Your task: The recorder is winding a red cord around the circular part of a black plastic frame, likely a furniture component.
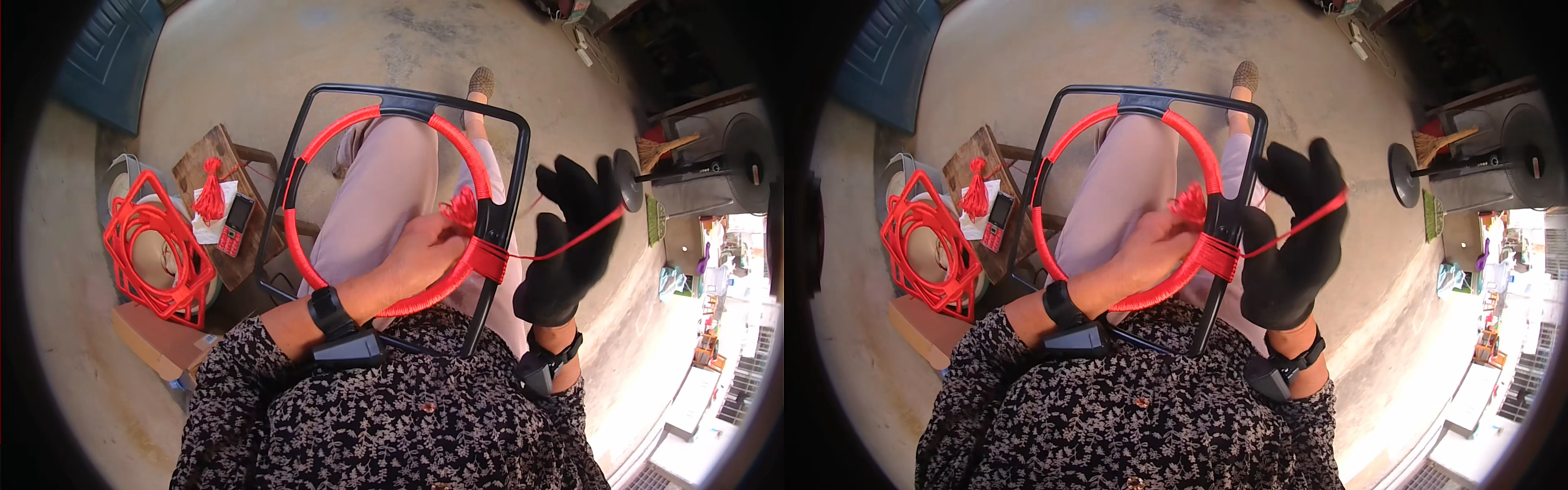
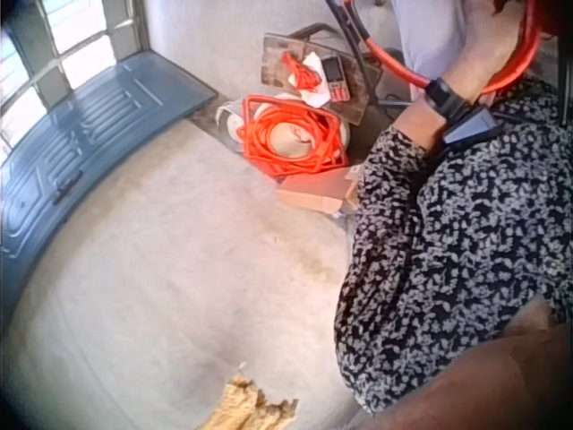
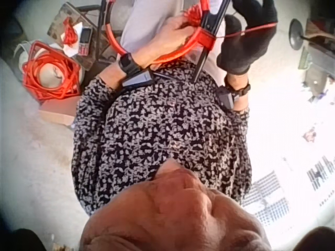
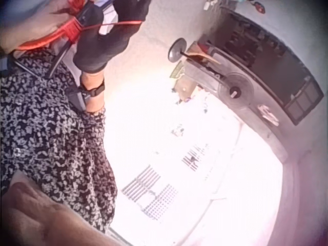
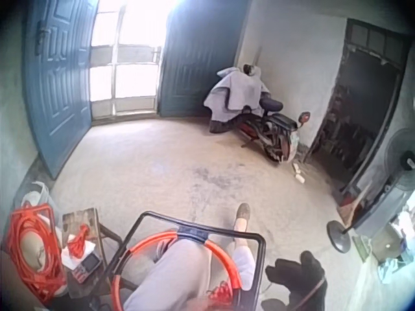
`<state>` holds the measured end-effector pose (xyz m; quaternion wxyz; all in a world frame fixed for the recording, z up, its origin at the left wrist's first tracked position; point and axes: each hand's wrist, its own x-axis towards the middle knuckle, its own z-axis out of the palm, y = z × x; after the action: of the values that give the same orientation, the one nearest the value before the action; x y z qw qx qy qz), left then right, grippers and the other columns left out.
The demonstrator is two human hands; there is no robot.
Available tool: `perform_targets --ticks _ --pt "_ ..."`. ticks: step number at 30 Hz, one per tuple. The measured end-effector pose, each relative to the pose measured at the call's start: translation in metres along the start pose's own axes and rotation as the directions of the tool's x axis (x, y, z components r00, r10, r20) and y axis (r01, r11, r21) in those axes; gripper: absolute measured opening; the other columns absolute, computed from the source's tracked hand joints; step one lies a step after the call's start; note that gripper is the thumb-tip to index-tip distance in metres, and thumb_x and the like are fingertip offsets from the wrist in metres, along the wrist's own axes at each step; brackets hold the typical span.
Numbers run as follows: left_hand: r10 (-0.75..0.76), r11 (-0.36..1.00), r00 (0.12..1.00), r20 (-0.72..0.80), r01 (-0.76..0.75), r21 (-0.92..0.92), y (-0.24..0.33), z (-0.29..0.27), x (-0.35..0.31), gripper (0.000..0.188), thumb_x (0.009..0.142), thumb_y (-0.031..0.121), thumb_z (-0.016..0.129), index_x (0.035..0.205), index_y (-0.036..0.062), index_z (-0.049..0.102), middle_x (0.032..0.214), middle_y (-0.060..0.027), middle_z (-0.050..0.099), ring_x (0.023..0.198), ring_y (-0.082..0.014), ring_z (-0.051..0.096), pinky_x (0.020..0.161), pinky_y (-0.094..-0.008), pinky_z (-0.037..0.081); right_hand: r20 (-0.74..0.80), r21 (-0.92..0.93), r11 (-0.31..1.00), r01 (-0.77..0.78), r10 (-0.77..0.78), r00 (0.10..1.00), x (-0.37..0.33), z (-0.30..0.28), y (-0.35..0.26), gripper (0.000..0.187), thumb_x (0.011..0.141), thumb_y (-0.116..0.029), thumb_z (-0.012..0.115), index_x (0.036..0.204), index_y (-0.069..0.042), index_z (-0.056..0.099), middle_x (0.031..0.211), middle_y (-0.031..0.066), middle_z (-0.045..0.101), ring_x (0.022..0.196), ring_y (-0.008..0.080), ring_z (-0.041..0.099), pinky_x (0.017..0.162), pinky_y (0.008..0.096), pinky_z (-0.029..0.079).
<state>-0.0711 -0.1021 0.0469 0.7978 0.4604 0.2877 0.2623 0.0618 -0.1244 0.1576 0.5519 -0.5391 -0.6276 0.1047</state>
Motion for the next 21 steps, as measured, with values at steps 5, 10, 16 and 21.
perform_targets --ticks 5,10,16,21 --pt "0.565 0.797 0.776 -0.280 -0.425 0.430 0.027 -0.002 -0.014 0.018 0.086 0.007 0.058 0.101 -0.0020 0.059 0.085 -0.0096 0.061 0.073 -0.0172 0.062 0.062 -0.0281 0.050 0.403 -0.355 0.935 -0.008 0.161 0.901 0.000 0.001 0.022 0.054 0.069 -0.013 0.076 0.120 -0.007 0.059 0.133 0.0194 0.047 0.119 0.0370 0.050 0.090 0.0398 0.047" --pt "0.728 0.556 0.681 -0.082 -0.516 0.652 0.034 0.000 -0.015 0.021 0.076 0.005 0.067 0.096 0.0018 0.059 0.089 -0.0112 0.059 0.075 -0.0234 0.058 0.057 -0.0305 0.047 0.348 -0.028 0.979 -0.201 0.198 0.916 -0.021 0.014 0.034 0.039 0.075 -0.008 0.069 0.113 -0.006 0.064 0.129 0.0173 0.052 0.119 0.0290 0.052 0.090 0.0356 0.046" --pt "0.519 0.788 0.806 -0.284 -0.321 0.526 0.031 -0.007 -0.017 0.016 0.085 0.009 0.064 0.096 0.0016 0.056 0.083 -0.0076 0.061 0.074 -0.0110 0.058 0.059 -0.0241 0.048 0.316 -0.691 0.709 0.139 0.124 0.941 -0.033 -0.072 0.060 0.029 0.070 -0.006 0.066 0.099 -0.006 0.063 0.092 0.0168 0.064 0.088 0.0404 0.059 0.079 0.0401 0.050" --pt "-0.084 0.992 0.993 -0.078 0.076 -0.101 0.029 -0.011 -0.014 0.017 0.093 0.018 0.059 0.093 0.0010 0.056 0.074 -0.0059 0.063 0.056 -0.0122 0.059 0.049 -0.0252 0.045 -0.096 0.119 0.538 -0.835 0.843 0.529 -0.080 -0.147 0.120 0.020 0.090 -0.016 0.051 0.096 0.000 0.061 0.090 0.0134 0.067 0.087 0.0245 0.063 0.081 0.0391 0.049"
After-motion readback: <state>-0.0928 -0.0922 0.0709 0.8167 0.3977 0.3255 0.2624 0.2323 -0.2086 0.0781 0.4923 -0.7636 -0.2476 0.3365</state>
